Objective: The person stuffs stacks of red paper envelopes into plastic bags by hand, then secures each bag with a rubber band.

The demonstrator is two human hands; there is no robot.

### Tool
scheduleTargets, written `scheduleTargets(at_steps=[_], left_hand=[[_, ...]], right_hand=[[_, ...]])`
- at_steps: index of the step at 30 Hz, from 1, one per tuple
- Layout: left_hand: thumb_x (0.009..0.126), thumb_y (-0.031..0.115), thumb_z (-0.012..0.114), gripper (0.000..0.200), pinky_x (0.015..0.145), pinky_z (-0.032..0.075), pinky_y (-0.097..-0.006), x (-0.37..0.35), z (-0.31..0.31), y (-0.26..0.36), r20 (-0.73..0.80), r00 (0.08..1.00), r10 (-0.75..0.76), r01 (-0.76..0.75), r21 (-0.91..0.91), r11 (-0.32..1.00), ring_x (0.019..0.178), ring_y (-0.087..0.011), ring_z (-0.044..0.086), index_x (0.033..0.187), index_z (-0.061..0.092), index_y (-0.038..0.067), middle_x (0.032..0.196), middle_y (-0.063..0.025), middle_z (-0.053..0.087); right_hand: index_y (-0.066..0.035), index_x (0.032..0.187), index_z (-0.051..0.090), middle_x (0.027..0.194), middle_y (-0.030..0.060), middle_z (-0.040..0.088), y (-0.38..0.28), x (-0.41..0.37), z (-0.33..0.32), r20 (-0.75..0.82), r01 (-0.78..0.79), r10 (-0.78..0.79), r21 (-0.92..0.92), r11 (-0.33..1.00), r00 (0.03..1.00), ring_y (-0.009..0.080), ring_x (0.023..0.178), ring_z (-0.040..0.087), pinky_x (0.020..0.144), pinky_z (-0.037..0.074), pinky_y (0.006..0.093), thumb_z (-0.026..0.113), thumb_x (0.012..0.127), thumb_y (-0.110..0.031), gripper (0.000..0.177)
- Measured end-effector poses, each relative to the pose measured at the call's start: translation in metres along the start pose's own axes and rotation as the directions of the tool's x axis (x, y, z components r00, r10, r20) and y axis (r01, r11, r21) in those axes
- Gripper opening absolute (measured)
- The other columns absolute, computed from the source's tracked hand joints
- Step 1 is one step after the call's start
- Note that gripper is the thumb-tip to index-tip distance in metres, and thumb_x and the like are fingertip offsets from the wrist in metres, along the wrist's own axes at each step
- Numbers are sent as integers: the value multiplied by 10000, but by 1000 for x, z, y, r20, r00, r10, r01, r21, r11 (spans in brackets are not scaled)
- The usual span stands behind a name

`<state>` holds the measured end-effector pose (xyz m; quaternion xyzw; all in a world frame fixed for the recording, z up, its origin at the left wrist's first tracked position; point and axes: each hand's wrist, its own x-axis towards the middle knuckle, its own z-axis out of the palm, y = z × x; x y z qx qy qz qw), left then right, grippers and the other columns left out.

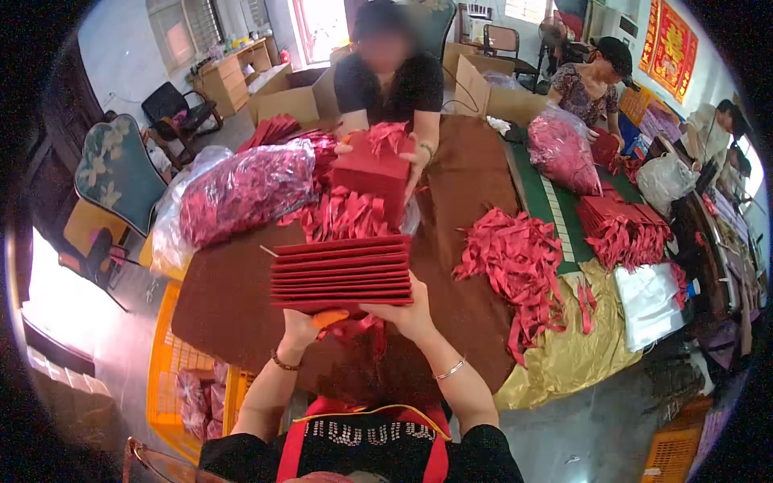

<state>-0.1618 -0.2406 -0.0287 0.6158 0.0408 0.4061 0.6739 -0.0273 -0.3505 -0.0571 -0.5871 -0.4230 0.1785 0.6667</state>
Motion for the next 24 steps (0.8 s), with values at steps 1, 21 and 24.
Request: scheduleTargets(at_steps=[1, 21, 24], left_hand=[[640, -51, 686, 336, 738, 482, -311, 12, -4, 1, 16, 999, 33, -35, 133, 991, 842, -178, 578, 953, 569, -21, 939, -83, 600], [741, 187, 602, 575, 889, 421, -366, 130, -156, 23, -382, 923, 41, -1, 106, 994, 1033, -243, 497, 1246, 364, 48, 1178, -86, 475], [754, 207, 599, 570, 894, 416, -358, 139, -166, 17, -384, 921, 67, -48, 61, 997, 1040, -239, 492, 1249, 362, 52, 1181, -89, 471]], right_hand=[[15, 1048, 509, 951, 86, 618, 0, 11, 4, 0, -6, 6, 182, 983, 1000, 117, 858, 574, 772, 464, 277, 744, 637, -65, 480], [-38, 703, 510, 689, 139, 553, 46, 265, -89, 414, 440, -168, -754, 488, 895, 316, 674, 546, 602, 431, 403, 459, 822, -238, 238], [-68, 723, 538, 652, 125, 560, 46, 282, -85, 514, 513, -112, -766, 387, 851, 313, 626, 557, 575, 435, 409, 478, 810, -250, 210]])
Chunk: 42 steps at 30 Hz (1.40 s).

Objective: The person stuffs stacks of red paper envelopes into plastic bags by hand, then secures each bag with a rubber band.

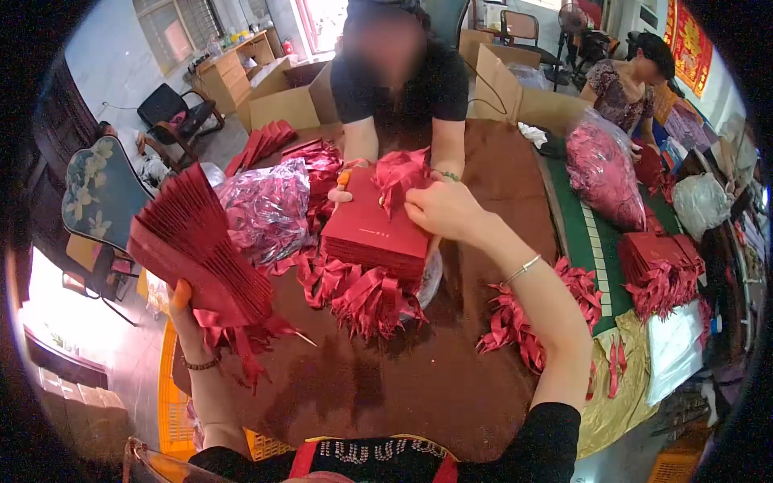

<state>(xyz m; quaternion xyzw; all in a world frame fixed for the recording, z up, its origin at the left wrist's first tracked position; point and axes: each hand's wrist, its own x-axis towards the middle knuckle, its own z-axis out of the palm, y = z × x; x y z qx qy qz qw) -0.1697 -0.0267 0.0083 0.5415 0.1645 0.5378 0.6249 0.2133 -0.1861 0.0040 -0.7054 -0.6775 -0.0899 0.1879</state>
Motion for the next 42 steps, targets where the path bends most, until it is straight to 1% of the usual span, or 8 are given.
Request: scheduleTargets(at_steps=[8, 12, 22, 26, 32, 33, 37, 42], left_hand=[[794, 236, 558, 538, 895, 415, -358, 13, 34, 8, 128, 989, -78, 73, 43, 996, 1049, -235, 488, 1260, 344, 69, 1186, -77, 470], [782, 210, 578, 473, 782, 449, -315, 29, 44, 9, 167, 984, -59, 59, 9, 998, 900, -202, 523, 1177, 390, 31, 1042, -76, 515], [824, 118, 557, 246, 757, 494, -293, 90, 167, -7, 505, 657, -560, 631, 39, 775, 847, -170, 593, 1035, 530, -7, 969, -93, 591], [844, 154, 537, 265, 727, 502, -284, 95, 193, -46, 459, 574, -678, 667, 217, 712, 844, -167, 599, 1057, 525, -3, 977, -84, 598], [821, 92, 561, 270, 738, 502, -271, 100, 186, -75, 398, 541, -741, 633, 388, 670, 828, -161, 598, 1054, 530, -41, 995, -95, 589], [821, 92, 561, 270, 738, 502, -271, 95, 188, -73, 393, 536, -747, 632, 400, 664, 828, -161, 598, 1054, 530, -41, 995, -95, 589], [826, 80, 546, 285, 742, 504, -280, 83, 199, -66, 361, 559, -746, 663, 346, 664, 844, -163, 593, 1083, 503, -35, 1005, -100, 579], [834, 70, 523, 234, 723, 514, -306, 81, 197, -68, 270, 566, -779, 663, 413, 625, 824, -180, 599, 1048, 518, -26, 982, -110, 583]], right_hand=[[-232, 1053, 560, 785, 75, 604, -5, 38, -3, 277, 255, -241, -14, 967, 930, 253, 716, 592, 578, 457, 376, 489, 779, -191, 286], [-201, 1111, 525, 934, 74, 556, 12, 57, -2, -40, 322, -324, -45, 946, 945, 252, 841, 557, 660, 466, 362, 516, 774, -184, 338], [-127, 957, 608, 905, 101, 608, 93, 76, 51, 105, -167, 134, 440, 882, 985, 308, 885, 553, 738, 449, 356, 532, 766, -250, 240], [-49, 719, 605, 759, 96, 616, 118, 92, 43, 43, 329, -428, 572, 752, 903, 250, 740, 594, 632, 466, 332, 581, 635, -146, 131], [-24, 664, 597, 658, 117, 590, 146, 112, 107, 360, -197, -7, 526, 828, 933, 264, 613, 572, 584, 463, 340, 604, 556, -70, 117], [9, 646, 579, 641, 156, 585, 145, 117, 104, 102, 388, -434, 298, 872, 895, 273, 563, 549, 546, 458, 349, 609, 534, -12, 117], [21, 860, 544, 651, 87, 573, 100, 85, 42, 384, -107, -84, 450, 887, 919, 156, 524, 521, 401, 407, 294, 507, 745, -74, 154], [37, 777, 545, 558, 138, 548, 95, 84, 43, 331, -122, -45, 467, 876, 942, 176, 486, 544, 370, 394, 304, 484, 718, -37, 113]])
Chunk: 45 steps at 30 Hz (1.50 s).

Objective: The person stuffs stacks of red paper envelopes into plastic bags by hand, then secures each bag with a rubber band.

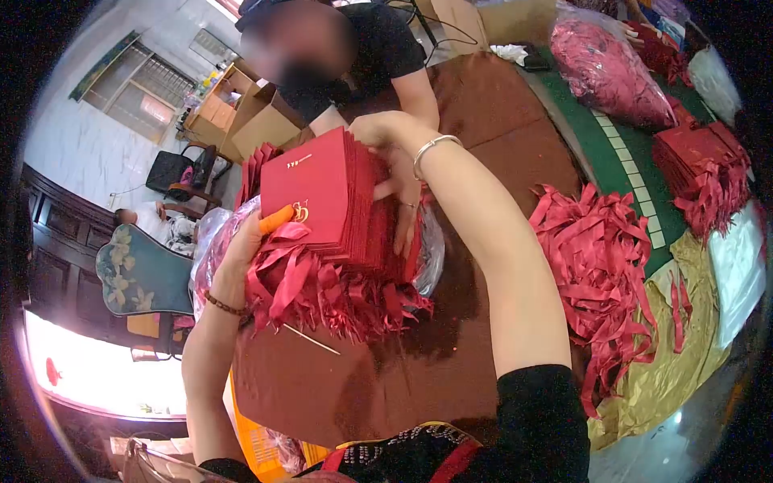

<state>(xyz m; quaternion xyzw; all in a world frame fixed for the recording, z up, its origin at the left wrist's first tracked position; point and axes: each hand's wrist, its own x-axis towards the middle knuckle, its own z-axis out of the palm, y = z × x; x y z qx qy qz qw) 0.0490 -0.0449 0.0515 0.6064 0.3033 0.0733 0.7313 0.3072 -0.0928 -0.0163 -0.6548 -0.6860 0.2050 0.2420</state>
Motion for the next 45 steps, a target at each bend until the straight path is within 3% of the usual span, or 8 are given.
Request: scheduleTargets(at_steps=[9, 14, 21, 24, 26, 29, 32, 45], left_hand=[[831, 56, 524, 204, 705, 502, -272, 2, -1, -3, -41, 998, -56, 55, -31, 998, 809, -170, 599, 1018, 549, -21, 947, -99, 596], [819, 47, 541, 217, 719, 493, -260, 7, -13, -11, -42, 999, 22, -19, 59, 998, 821, -155, 592, 1028, 544, -12, 956, -88, 592], [787, -6, 565, 392, 783, 473, -269, 17, -20, -13, -13, 972, 235, -226, 228, 947, 918, -172, 562, 1147, 411, -14, 1053, -83, 542], [791, -10, 554, 379, 800, 468, -273, 22, -29, -13, -13, 991, 132, -129, 141, 982, 927, -179, 559, 1144, 416, -10, 1058, -90, 539], [794, -18, 542, 382, 802, 467, -273, 23, -32, -11, -70, 994, 84, -72, 164, 984, 934, -176, 556, 1153, 411, -3, 1065, -94, 535], [796, -18, 542, 443, 792, 475, -285, 28, -38, -14, 24, 993, 119, -121, 176, 977, 939, -189, 554, 1204, 368, 0, 1087, -102, 524], [802, -17, 533, 432, 818, 458, -278, 23, -18, -5, -126, 975, 180, -140, 274, 951, 952, -182, 546, 1206, 379, -9, 1109, -112, 514], [837, 230, 550, 549, 872, 386, -244, 36, -41, -16, -78, 963, 259, -92, 806, 585, 1069, -170, 464, 1302, 321, 47, 1165, -123, 489]], right_hand=[[2, 824, 611, 713, 153, 605, 4, 11, 4, 60, -103, 110, -107, 989, 992, 218, 615, 560, 532, 423, 327, 500, 737, -130, 194], [-28, 707, 564, 585, 21, 508, 19, 20, 21, -73, -172, 232, 470, 866, 970, 93, 496, 416, 434, 335, 265, 455, 782, -119, 160], [-49, 810, 583, 592, -6, 486, -4, -5, 20, -281, -141, 324, 520, 843, 903, 87, 527, 442, 462, 350, 241, 538, 791, -228, 185], [-40, 935, 583, 718, 29, 539, -6, -12, 30, -426, 20, 356, 664, 748, 832, 117, 604, 508, 526, 423, 243, 577, 778, -305, 308], [-63, 1051, 571, 963, 106, 599, -10, -10, 40, -860, 74, 324, 381, 921, 394, 222, 909, 567, 776, 435, 336, 550, 739, -423, 477], [-80, 1135, 514, 1056, 122, 534, -61, -35, 26, -896, 259, -55, 68, 963, 441, 236, 962, 522, 810, 425, 296, 579, 772, -377, 473], [-151, 1153, 518, 1197, 78, 466, -117, -65, 24, -460, 61, -88, -74, 995, 884, 257, 1178, 342, 981, 216, 431, 506, 783, -474, 492], [-159, 1125, 537, 1271, 38, 401, -98, -63, 36, -264, 37, -104, -247, 968, 959, 252, 1227, 266, 984, 159, 483, 489, 767, -526, 515]])
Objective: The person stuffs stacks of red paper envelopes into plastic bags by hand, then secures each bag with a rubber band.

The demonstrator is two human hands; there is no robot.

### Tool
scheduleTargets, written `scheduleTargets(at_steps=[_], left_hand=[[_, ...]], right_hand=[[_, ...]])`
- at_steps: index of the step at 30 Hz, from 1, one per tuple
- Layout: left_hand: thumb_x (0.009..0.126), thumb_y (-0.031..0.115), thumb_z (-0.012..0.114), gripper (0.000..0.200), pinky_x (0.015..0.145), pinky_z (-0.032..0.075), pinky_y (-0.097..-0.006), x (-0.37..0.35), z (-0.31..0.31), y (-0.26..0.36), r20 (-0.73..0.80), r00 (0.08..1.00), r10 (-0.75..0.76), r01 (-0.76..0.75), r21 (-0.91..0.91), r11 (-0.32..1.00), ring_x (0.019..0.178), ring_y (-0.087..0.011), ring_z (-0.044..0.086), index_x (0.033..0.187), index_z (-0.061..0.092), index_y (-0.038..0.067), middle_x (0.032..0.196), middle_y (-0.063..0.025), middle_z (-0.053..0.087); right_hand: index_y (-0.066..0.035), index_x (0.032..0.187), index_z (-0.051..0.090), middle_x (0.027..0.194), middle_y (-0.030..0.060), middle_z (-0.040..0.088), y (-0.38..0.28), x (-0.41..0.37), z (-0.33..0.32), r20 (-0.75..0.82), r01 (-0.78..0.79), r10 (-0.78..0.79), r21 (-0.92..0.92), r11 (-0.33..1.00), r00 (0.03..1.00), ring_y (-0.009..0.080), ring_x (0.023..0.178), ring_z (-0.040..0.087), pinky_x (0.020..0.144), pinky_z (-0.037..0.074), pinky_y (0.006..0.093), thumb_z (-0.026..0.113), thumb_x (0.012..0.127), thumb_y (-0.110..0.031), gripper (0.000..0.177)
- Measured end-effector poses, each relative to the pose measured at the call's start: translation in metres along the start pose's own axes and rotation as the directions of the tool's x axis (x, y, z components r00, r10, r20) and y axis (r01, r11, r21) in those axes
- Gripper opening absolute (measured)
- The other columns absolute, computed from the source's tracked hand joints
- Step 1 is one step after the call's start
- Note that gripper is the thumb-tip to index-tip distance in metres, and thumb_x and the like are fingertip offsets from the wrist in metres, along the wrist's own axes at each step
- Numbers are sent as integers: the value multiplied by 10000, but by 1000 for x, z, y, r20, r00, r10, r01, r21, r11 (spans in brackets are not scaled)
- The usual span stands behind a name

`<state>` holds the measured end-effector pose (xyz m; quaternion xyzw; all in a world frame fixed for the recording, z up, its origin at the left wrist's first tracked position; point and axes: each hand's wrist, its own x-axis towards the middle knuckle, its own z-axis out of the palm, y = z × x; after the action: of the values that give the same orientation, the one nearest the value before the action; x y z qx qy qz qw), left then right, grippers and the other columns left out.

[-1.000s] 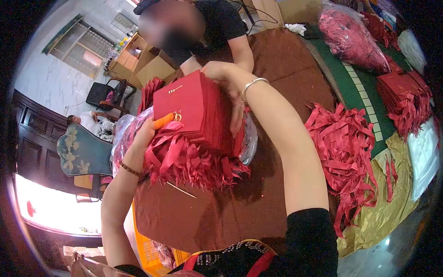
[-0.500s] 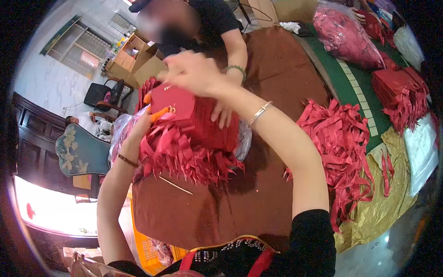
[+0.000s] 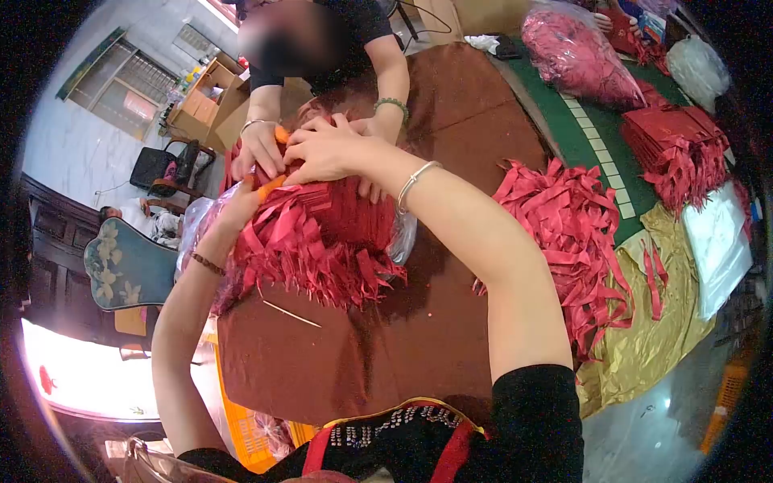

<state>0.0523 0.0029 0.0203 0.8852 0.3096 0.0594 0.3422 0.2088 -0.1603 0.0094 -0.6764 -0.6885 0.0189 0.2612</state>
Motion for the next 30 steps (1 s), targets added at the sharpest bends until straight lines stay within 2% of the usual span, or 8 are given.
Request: scheduleTargets(at_steps=[7, 12, 21, 23, 24, 25, 28, 30], left_hand=[[838, 140, 540, 418, 788, 466, -251, -26, 13, 7, 285, 949, -134, 299, -682, 668, 957, -138, 539, 1221, 412, 31, 1101, -94, 530], [834, 75, 506, 314, 709, 499, -257, -23, 14, 2, 223, 975, -15, 170, -699, 695, 842, -158, 589, 1134, 471, -11, 1032, -99, 565], [820, 8, 469, 275, 695, 503, -270, -12, 19, -10, 287, 956, -62, 263, -743, 616, 831, -180, 583, 1094, 490, -12, 999, -121, 566], [826, 17, 465, 282, 700, 498, -265, 1, 19, -25, 358, 934, 6, 291, -770, 567, 842, -172, 575, 1106, 486, -2, 1023, -118, 559], [835, 23, 459, 280, 712, 495, -266, 5, 18, -27, 466, 867, 177, 421, -875, 240, 845, -167, 573, 1114, 478, -4, 1032, -118, 559], [835, 23, 459, 280, 712, 495, -266, 7, 19, -30, 463, 870, 172, 421, -877, 230, 845, -167, 573, 1114, 478, -4, 1032, -118, 559], [851, 28, 448, 272, 673, 508, -272, -11, 21, -1, 314, 940, -129, 331, -762, 556, 826, -178, 588, 1120, 468, -7, 1013, -129, 568], [849, 24, 445, 258, 658, 511, -273, -3, 23, -11, 292, 954, -67, 271, -745, 609, 814, -181, 593, 1102, 479, -15, 1003, -130, 573]], right_hand=[[-74, 1115, 458, 1188, 96, 446, -8, 5, 10, -65, -26, 25, -22, 999, 998, 280, 1179, 316, 991, 149, 475, 589, 695, -511, 620], [-66, 1025, 446, 1027, 147, 472, 0, 5, 19, -261, 6, 19, 94, 996, 965, 291, 1040, 402, 933, 239, 377, 666, 631, -483, 614], [-51, 1018, 453, 997, 140, 493, -2, 1, 12, -167, -30, 54, 142, 989, 985, 271, 1004, 432, 899, 301, 354, 707, 610, -435, 616], [-45, 1023, 447, 971, 100, 505, 5, 1, 17, -288, 35, 80, 375, 926, 954, 197, 945, 474, 853, 359, 306, 730, 639, -316, 549], [-35, 1008, 458, 947, 57, 505, 4, 2, 21, -298, 178, 100, 771, 611, 949, 131, 895, 484, 800, 396, 251, 709, 692, -208, 439], [-33, 969, 477, 925, 32, 505, 4, -2, 24, -335, 186, 184, 814, 550, 924, 102, 877, 483, 780, 402, 232, 672, 737, -160, 329], [-24, 901, 498, 860, 38, 543, -8, -26, 26, -688, 130, 292, 491, 861, 664, 95, 783, 500, 712, 424, 239, 652, 756, -160, 252], [-9, 891, 497, 811, 45, 558, -12, -57, 41, -634, 75, 520, 672, 736, 573, 108, 706, 512, 650, 435, 261, 627, 776, -155, 227]])
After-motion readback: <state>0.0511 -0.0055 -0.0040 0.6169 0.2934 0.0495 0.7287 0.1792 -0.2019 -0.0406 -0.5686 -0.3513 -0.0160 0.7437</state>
